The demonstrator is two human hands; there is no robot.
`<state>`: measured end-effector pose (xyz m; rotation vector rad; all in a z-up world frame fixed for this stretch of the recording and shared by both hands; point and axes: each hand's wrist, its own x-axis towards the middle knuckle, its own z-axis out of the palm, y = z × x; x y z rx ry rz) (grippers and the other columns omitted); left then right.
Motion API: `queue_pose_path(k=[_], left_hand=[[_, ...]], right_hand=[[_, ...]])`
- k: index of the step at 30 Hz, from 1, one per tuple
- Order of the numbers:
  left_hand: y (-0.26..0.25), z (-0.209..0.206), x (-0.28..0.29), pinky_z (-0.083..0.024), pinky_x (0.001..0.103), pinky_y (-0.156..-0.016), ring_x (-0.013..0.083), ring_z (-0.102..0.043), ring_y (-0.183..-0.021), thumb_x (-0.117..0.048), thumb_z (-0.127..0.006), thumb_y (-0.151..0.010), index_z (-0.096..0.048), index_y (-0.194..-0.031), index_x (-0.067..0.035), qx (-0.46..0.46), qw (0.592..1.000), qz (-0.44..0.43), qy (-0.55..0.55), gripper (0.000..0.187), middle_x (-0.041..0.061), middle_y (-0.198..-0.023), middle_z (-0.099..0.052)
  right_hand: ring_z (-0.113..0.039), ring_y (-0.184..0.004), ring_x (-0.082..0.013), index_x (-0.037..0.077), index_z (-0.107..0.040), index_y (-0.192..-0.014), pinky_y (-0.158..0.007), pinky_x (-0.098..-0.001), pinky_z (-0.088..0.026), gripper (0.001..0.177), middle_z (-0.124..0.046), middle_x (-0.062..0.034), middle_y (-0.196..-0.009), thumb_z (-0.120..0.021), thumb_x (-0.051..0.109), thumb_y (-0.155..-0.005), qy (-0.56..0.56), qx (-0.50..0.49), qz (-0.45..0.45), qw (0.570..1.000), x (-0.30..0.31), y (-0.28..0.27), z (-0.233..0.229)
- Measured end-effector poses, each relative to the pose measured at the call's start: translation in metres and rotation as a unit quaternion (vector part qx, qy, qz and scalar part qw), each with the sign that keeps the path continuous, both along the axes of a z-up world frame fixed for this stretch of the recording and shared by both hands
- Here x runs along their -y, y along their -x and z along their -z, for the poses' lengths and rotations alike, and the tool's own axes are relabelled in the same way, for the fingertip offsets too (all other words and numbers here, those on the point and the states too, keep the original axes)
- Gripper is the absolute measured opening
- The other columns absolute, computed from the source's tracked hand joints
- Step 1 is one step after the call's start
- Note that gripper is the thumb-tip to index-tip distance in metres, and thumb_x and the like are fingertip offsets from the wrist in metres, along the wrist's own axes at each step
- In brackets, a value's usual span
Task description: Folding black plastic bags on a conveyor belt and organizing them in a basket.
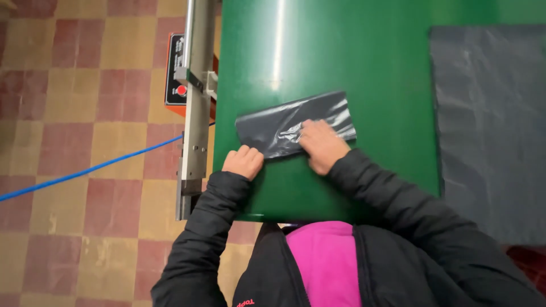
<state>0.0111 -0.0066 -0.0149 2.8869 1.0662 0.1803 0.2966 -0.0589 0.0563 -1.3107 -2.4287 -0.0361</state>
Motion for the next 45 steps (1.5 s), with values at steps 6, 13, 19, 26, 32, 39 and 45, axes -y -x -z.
queue_pose_path(k=[6,13,19,26,32,39,45], left_hand=[[-0.058,-0.012,-0.027,-0.054,0.042,-0.081,0.0308,-0.068,-0.092,-0.028,-0.064,-0.095,-0.07,-0.099,-0.013,0.152,0.939,0.259,0.166,0.017,0.008,-0.093,-0.069],[-0.116,0.152,-0.129,-0.046,0.045,-0.062,0.037,-0.06,-0.064,-0.058,-0.041,-0.111,-0.07,-0.098,-0.004,0.283,0.675,-0.242,0.637,0.063,0.008,-0.079,-0.066],[-0.142,0.068,-0.062,-0.049,0.061,-0.07,0.0501,-0.064,-0.082,-0.051,-0.051,-0.102,-0.058,-0.097,-0.009,0.186,0.956,-0.189,0.124,0.043,0.023,-0.089,-0.07],[-0.145,0.055,-0.056,-0.048,0.062,-0.065,0.0514,-0.063,-0.074,-0.051,-0.049,-0.102,-0.057,-0.097,-0.013,0.158,0.95,-0.258,0.071,0.039,0.02,-0.086,-0.071],[-0.145,0.078,-0.062,-0.048,0.061,-0.062,0.0499,-0.064,-0.072,-0.047,-0.047,-0.105,-0.054,-0.104,-0.011,0.188,0.945,-0.265,0.037,0.037,0.021,-0.08,-0.07],[-0.184,-0.019,-0.017,-0.051,0.057,-0.079,0.042,-0.061,-0.108,-0.058,-0.067,-0.094,-0.058,-0.117,-0.006,0.101,0.955,-0.277,-0.014,0.057,0.016,-0.115,-0.067],[-0.323,-0.105,0.17,-0.035,0.069,-0.101,0.0432,-0.04,-0.14,-0.042,-0.083,-0.06,-0.057,-0.132,-0.006,0.136,0.949,0.283,0.04,0.085,0.02,-0.146,-0.049]], right_hand=[[-0.062,-0.111,-0.0368,0.001,-0.064,-0.121,-0.097,-0.0448,-0.048,0.043,-0.067,-0.0192,-0.114,-0.068,0.01,-0.079,0.18,-0.206,-0.013,0.962,0.062,0.024,0.097],[-0.067,-0.076,-0.014,0.011,-0.065,-0.121,-0.064,-0.03,-0.053,0.024,-0.073,-0.0029,-0.099,-0.051,0.018,-0.102,0.263,-0.754,0.263,0.542,0.013,-0.046,0.186],[-0.047,-0.043,-0.024,0.002,-0.053,-0.088,-0.041,-0.0409,-0.038,0.031,-0.051,-0.0112,-0.064,-0.058,0.031,-0.101,0.305,-0.688,0.384,0.536,-0.002,-0.063,0.244],[-0.074,-0.085,-0.0299,0.001,-0.055,-0.108,-0.073,-0.044,-0.057,0.027,-0.07,-0.0167,-0.097,-0.072,0.017,-0.094,0.14,-0.649,0.178,0.727,0.041,-0.042,0.164],[-0.066,-0.07,-0.0317,0.001,-0.051,-0.107,-0.065,-0.0412,-0.051,0.025,-0.067,-0.0157,-0.077,-0.068,0.018,-0.1,0.118,-0.449,0.352,0.813,0.04,-0.033,0.14],[-0.065,-0.059,-0.0166,0.004,-0.05,-0.109,-0.053,-0.03,-0.053,0.02,-0.065,-0.0079,-0.077,-0.06,0.004,-0.092,0.309,-0.652,0.248,0.646,0.145,-0.07,0.072],[-0.073,-0.07,-0.0213,0.002,-0.067,-0.101,-0.058,-0.0332,-0.055,0.018,-0.076,-0.0114,-0.085,-0.053,0.001,-0.09,0.504,-0.664,0.291,0.47,0.382,-0.159,0.217]])
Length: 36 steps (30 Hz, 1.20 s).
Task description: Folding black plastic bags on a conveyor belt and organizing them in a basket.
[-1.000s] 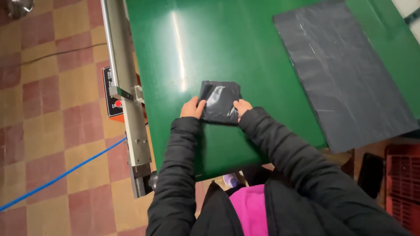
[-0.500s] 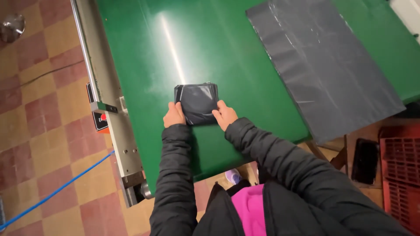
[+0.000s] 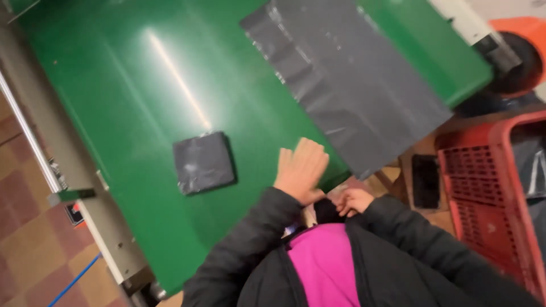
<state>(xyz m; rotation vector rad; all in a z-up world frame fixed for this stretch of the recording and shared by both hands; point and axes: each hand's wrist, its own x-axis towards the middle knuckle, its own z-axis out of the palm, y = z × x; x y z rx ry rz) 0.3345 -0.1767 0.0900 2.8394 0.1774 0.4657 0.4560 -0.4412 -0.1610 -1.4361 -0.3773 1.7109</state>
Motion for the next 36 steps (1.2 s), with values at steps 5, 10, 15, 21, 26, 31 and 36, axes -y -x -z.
queue_pose_path(k=[5,10,15,21,26,31,36], left_hand=[[-0.087,0.098,0.073,-0.04,0.061,-0.112,0.0317,-0.042,-0.151,-0.023,-0.077,-0.079,-0.059,-0.14,-0.011,0.134,0.976,0.12,-0.119,0.064,0.01,-0.156,-0.049],[-0.112,0.082,0.056,-0.057,0.041,-0.091,0.0278,-0.067,-0.121,-0.014,-0.069,-0.087,-0.066,-0.116,-0.012,-0.077,0.967,0.167,0.175,0.03,0.007,-0.119,-0.071],[-0.12,-0.019,-0.017,-0.054,0.038,-0.076,0.0327,-0.07,-0.085,-0.017,-0.065,-0.094,-0.068,-0.106,-0.002,-0.043,0.873,0.072,0.48,0.019,0.017,-0.092,-0.07],[-0.203,0.054,-0.166,-0.055,0.035,-0.082,0.0237,-0.07,-0.089,-0.026,-0.061,-0.097,-0.07,-0.112,0.0,0.104,0.853,-0.102,0.501,0.032,0.017,-0.097,-0.076],[-0.258,0.169,-0.261,-0.054,0.044,-0.083,0.0414,-0.07,-0.098,-0.034,-0.065,-0.097,-0.067,-0.117,0.004,0.141,0.892,-0.232,0.36,0.043,0.026,-0.104,-0.074],[-0.279,0.22,-0.289,-0.051,0.054,-0.086,0.0518,-0.063,-0.102,-0.037,-0.058,-0.101,-0.057,-0.129,0.007,0.104,0.88,-0.361,0.289,0.053,0.034,-0.106,-0.068],[-0.275,0.151,-0.264,-0.051,0.053,-0.08,0.0488,-0.064,-0.1,-0.036,-0.061,-0.099,-0.055,-0.131,0.002,0.077,0.891,-0.394,0.213,0.051,0.028,-0.108,-0.068]], right_hand=[[-0.075,-0.09,-0.0378,0.003,-0.064,-0.103,-0.07,-0.0454,-0.059,0.033,-0.075,-0.0169,-0.093,-0.051,-0.007,-0.074,0.06,-0.015,0.363,0.93,0.047,-0.076,-0.003],[-0.06,-0.095,-0.0287,-0.007,-0.056,-0.119,-0.08,-0.0397,-0.049,0.037,-0.063,-0.0193,-0.109,-0.068,-0.004,-0.084,-0.101,0.336,0.414,0.84,0.061,-0.138,-0.038],[-0.063,-0.103,-0.0175,0.009,-0.052,-0.133,-0.091,-0.0354,-0.053,0.052,-0.066,-0.0051,-0.119,-0.075,0.008,-0.087,-0.209,0.082,0.559,0.798,0.022,-0.246,-0.127],[-0.066,-0.105,-0.0161,-0.001,-0.056,-0.136,-0.092,-0.0334,-0.054,0.054,-0.067,-0.0083,-0.119,-0.078,0.005,-0.087,-0.235,0.409,0.252,0.845,-0.153,-0.37,-0.167],[-0.065,-0.085,-0.0263,-0.004,-0.06,-0.113,-0.076,-0.0382,-0.053,0.04,-0.068,-0.016,-0.096,-0.087,0.016,-0.09,-0.123,0.549,0.172,0.808,-0.28,-0.435,-0.119],[-0.059,-0.102,-0.0372,0.005,-0.064,-0.121,-0.087,-0.0445,-0.044,0.063,-0.067,-0.0158,-0.108,-0.087,0.024,-0.065,-0.194,0.817,0.083,0.536,-0.339,-0.425,-0.167],[-0.056,-0.107,-0.0335,0.011,-0.066,-0.117,-0.091,-0.0471,-0.039,0.054,-0.067,-0.0089,-0.105,-0.086,0.027,-0.069,-0.166,0.747,-0.166,0.622,-0.398,-0.44,-0.173]])
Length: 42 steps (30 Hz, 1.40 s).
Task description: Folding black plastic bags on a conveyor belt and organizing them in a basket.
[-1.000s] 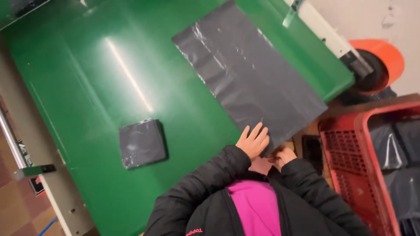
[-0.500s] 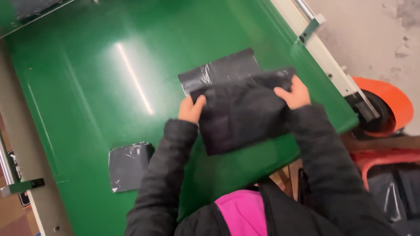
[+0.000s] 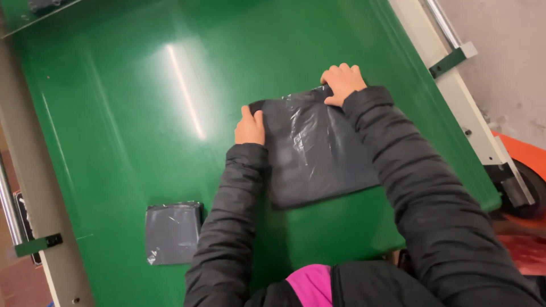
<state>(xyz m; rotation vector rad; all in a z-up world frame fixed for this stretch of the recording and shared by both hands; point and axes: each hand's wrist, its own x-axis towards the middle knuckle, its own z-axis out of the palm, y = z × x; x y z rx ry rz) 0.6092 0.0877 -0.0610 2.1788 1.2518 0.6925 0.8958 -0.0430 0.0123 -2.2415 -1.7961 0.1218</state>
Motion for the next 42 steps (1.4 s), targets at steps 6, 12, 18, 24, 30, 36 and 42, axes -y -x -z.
queue_pose_path(k=[6,12,18,24,30,36,42], left_hand=[[0.022,-0.038,0.089,-0.054,0.046,-0.087,0.0362,-0.063,-0.108,-0.048,-0.068,-0.092,-0.052,-0.138,-0.007,0.115,0.981,0.093,0.124,0.063,0.013,-0.123,-0.065],[0.076,-0.016,0.104,-0.047,0.042,-0.1,0.0249,-0.061,-0.125,-0.076,-0.031,-0.093,-0.05,-0.142,-0.006,0.427,0.584,0.047,0.688,0.088,0.011,-0.141,-0.061],[0.123,0.018,0.14,-0.042,0.049,-0.11,0.0304,-0.057,-0.123,-0.058,-0.056,-0.098,-0.047,-0.144,-0.003,0.421,0.751,0.084,0.502,0.073,0.015,-0.141,-0.056],[0.149,-0.091,0.187,-0.046,0.048,-0.097,0.0358,-0.058,-0.119,-0.04,-0.078,-0.076,-0.058,-0.126,-0.005,0.026,0.935,0.254,-0.244,0.064,0.014,-0.131,-0.059],[0.134,-0.036,0.193,-0.052,0.042,-0.082,0.024,-0.067,-0.104,-0.032,-0.07,-0.1,-0.069,-0.108,-0.016,-0.244,0.834,0.48,-0.121,0.018,0.001,-0.105,-0.069],[0.021,-0.012,0.153,-0.054,0.038,-0.082,0.0255,-0.073,-0.094,-0.055,-0.048,-0.098,-0.074,-0.101,-0.011,-0.028,0.782,0.494,0.379,0.051,0.009,-0.101,-0.074],[-0.03,0.011,0.131,-0.051,0.04,-0.078,0.0313,-0.072,-0.091,-0.06,-0.033,-0.096,-0.065,-0.109,-0.006,-0.09,0.784,0.406,0.461,0.065,0.012,-0.096,-0.072]], right_hand=[[-0.059,-0.101,-0.0307,0.016,-0.067,-0.1,-0.085,-0.0482,-0.039,0.028,-0.068,-0.0053,-0.098,-0.076,0.015,-0.072,0.09,0.052,0.018,0.994,-0.002,0.016,0.024],[-0.056,-0.092,-0.0327,0.014,-0.064,-0.09,-0.082,-0.046,-0.04,0.023,-0.06,-0.0057,-0.093,-0.072,0.007,-0.07,-0.154,0.005,-0.058,0.986,0.138,0.117,-0.046],[-0.057,-0.097,-0.0279,0.016,-0.065,-0.086,-0.083,-0.0441,-0.044,0.026,-0.06,-0.0011,-0.094,-0.069,0.003,-0.063,-0.177,0.027,-0.033,0.983,0.218,0.154,0.008],[-0.058,-0.105,-0.0298,0.011,-0.063,-0.091,-0.092,-0.0447,-0.046,0.028,-0.061,-0.0048,-0.104,-0.068,0.001,-0.066,-0.139,0.04,-0.021,0.989,0.231,0.169,-0.005],[-0.056,-0.122,-0.0408,-0.005,-0.064,-0.114,-0.103,-0.0493,-0.045,0.05,-0.062,-0.0204,-0.124,-0.067,0.004,-0.064,-0.132,-0.021,-0.12,0.984,0.215,0.249,-0.052],[-0.06,-0.12,-0.0412,0.0,-0.064,-0.133,-0.103,-0.0486,-0.049,0.045,-0.065,-0.0211,-0.126,-0.06,0.005,-0.088,-0.146,-0.26,0.025,0.954,0.288,0.268,0.107],[-0.058,-0.091,-0.0337,0.004,-0.058,-0.139,-0.076,-0.0476,-0.048,0.032,-0.064,-0.0148,-0.117,-0.052,0.017,-0.111,-0.255,-0.711,0.362,0.546,0.294,0.235,0.111]])
